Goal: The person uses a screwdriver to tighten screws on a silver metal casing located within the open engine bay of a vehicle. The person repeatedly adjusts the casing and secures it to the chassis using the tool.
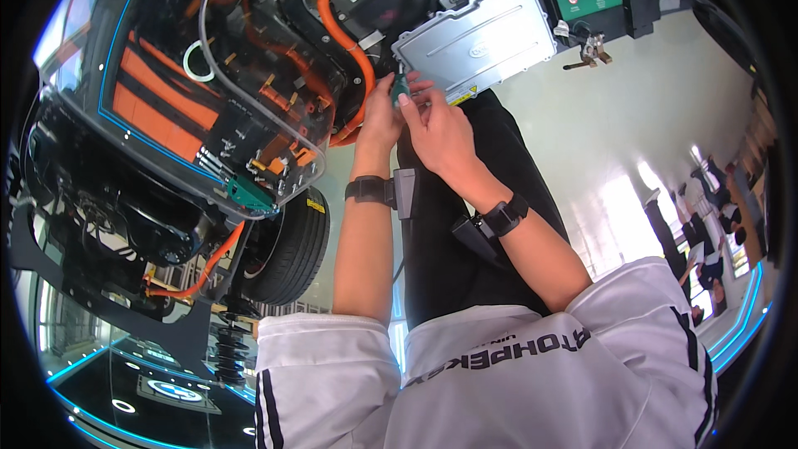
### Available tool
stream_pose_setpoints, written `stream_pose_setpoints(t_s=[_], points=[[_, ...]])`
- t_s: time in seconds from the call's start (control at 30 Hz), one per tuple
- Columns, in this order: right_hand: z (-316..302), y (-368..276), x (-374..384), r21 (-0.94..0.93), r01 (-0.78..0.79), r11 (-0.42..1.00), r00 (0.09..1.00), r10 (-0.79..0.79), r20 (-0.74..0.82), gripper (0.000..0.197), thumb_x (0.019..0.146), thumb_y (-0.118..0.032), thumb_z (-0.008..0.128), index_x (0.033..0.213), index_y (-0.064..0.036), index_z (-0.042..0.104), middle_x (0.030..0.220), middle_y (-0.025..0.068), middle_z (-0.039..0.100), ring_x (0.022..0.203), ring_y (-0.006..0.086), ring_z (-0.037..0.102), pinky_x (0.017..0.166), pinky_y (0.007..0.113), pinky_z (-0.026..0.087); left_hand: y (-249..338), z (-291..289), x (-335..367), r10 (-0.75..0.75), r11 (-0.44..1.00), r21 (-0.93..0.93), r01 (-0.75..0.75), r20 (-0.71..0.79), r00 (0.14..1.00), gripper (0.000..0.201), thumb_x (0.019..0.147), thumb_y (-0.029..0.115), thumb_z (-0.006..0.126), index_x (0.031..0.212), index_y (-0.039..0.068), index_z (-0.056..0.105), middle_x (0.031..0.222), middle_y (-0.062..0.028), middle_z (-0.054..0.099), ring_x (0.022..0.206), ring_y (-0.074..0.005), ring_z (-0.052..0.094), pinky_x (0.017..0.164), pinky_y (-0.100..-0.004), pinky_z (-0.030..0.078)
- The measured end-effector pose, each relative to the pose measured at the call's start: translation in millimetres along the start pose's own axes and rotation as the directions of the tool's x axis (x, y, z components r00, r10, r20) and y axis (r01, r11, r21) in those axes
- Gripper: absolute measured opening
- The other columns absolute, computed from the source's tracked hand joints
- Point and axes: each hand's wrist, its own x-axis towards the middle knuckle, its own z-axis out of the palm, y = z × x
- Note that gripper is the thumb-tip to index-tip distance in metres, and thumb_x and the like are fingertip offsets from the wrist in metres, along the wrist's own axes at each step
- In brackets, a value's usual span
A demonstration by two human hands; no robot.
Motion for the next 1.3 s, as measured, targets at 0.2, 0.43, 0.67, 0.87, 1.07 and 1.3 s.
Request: stream_pose_setpoints(t_s=[0.2, 0.43, 0.67, 0.87, 1.07, 1.3], points=[[-0.5, -1.4, 12.6, 0.601, -0.512, 0.613, 0.857, 0.318, 0.406, 0.051, 0.099, -0.046, 0.049, 0.097, 0.0031, 0.061, 0.078, 0.0113, 0.070, 0.052, 0.0142, 0.062, 0.048, 0.024, 0.049, 3.1, 6.5, -4.5, -0.010, 0.991, 0.136, 0.012, -0.014, 1.000, 0.054, 0.101, 0.034, 0.031, 0.129, -0.007, 0.054, 0.107, -0.0195, 0.068, 0.087, -0.0287, 0.067, 0.083, -0.0386, 0.057], [-10.6, -1.3, 14.0, -0.033, -0.161, 0.986, 0.963, 0.164, 0.212, 0.043, 0.087, -0.033, 0.067, 0.104, 0.0063, 0.060, 0.080, 0.0158, 0.071, 0.065, 0.0228, 0.069, 0.056, 0.034, 0.054, 2.6, -3.7, 3.8, 0.059, 0.939, 0.343, -0.009, -0.135, 0.989, 0.038, 0.095, 0.034, 0.060, 0.104, -0.003, 0.066, 0.091, -0.0110, 0.068, 0.083, -0.0210, 0.067, 0.078, -0.0315, 0.056], [-6.3, 3.3, -3.6, -0.380, 0.159, 0.911, 0.987, -0.160, 0.030, 0.050, 0.083, -0.030, 0.070, 0.117, 0.0034, 0.056, 0.087, 0.0188, 0.068, 0.073, 0.0359, 0.068, 0.063, 0.042, 0.055, 1.6, -5.7, 10.1, -0.176, 0.984, 0.023, 0.175, 0.051, 0.983, 0.035, 0.091, 0.024, 0.061, 0.113, -0.003, 0.062, 0.108, -0.0173, 0.068, 0.092, -0.0261, 0.065, 0.088, -0.0366, 0.054], [1.5, 10.5, 1.3, -0.377, 0.250, 0.892, 0.947, -0.306, -0.097, 0.043, 0.090, -0.028, 0.063, 0.122, -0.0002, 0.055, 0.094, 0.0189, 0.067, 0.076, 0.0365, 0.068, 0.064, 0.043, 0.055, 4.6, 3.1, 6.9, -0.068, 0.980, 0.183, 0.080, -0.072, 0.995, 0.036, 0.092, 0.030, 0.063, 0.111, 0.000, 0.063, 0.098, -0.0133, 0.067, 0.088, -0.0229, 0.065, 0.083, -0.0348, 0.054], [-6.5, 9.2, -0.6, -0.370, 0.201, 0.907, 0.968, -0.242, -0.067, 0.040, 0.091, -0.029, 0.061, 0.120, -0.0019, 0.058, 0.099, 0.0184, 0.068, 0.079, 0.0359, 0.068, 0.065, 0.043, 0.055, 7.6, 2.0, 8.0, 0.023, 0.939, 0.343, 0.033, -0.157, 0.987, 0.026, 0.093, 0.030, 0.062, 0.095, 0.005, 0.063, 0.081, -0.0035, 0.065, 0.064, -0.0135, 0.060, 0.054, -0.0269, 0.048], [-0.6, 16.9, 0.7, -0.426, 0.218, 0.878, 0.956, -0.279, -0.086, 0.038, 0.087, -0.027, 0.063, 0.121, -0.0096, 0.058, 0.095, 0.0147, 0.065, 0.077, 0.0360, 0.067, 0.063, 0.046, 0.054, 1.5, -6.1, 13.0, 0.057, 0.910, 0.414, 0.033, -0.204, 0.977, 0.024, 0.088, 0.034, 0.070, 0.076, 0.016, 0.059, 0.059, 0.0089, 0.044, 0.047, -0.0060, 0.039, 0.040, -0.0248, 0.025]])
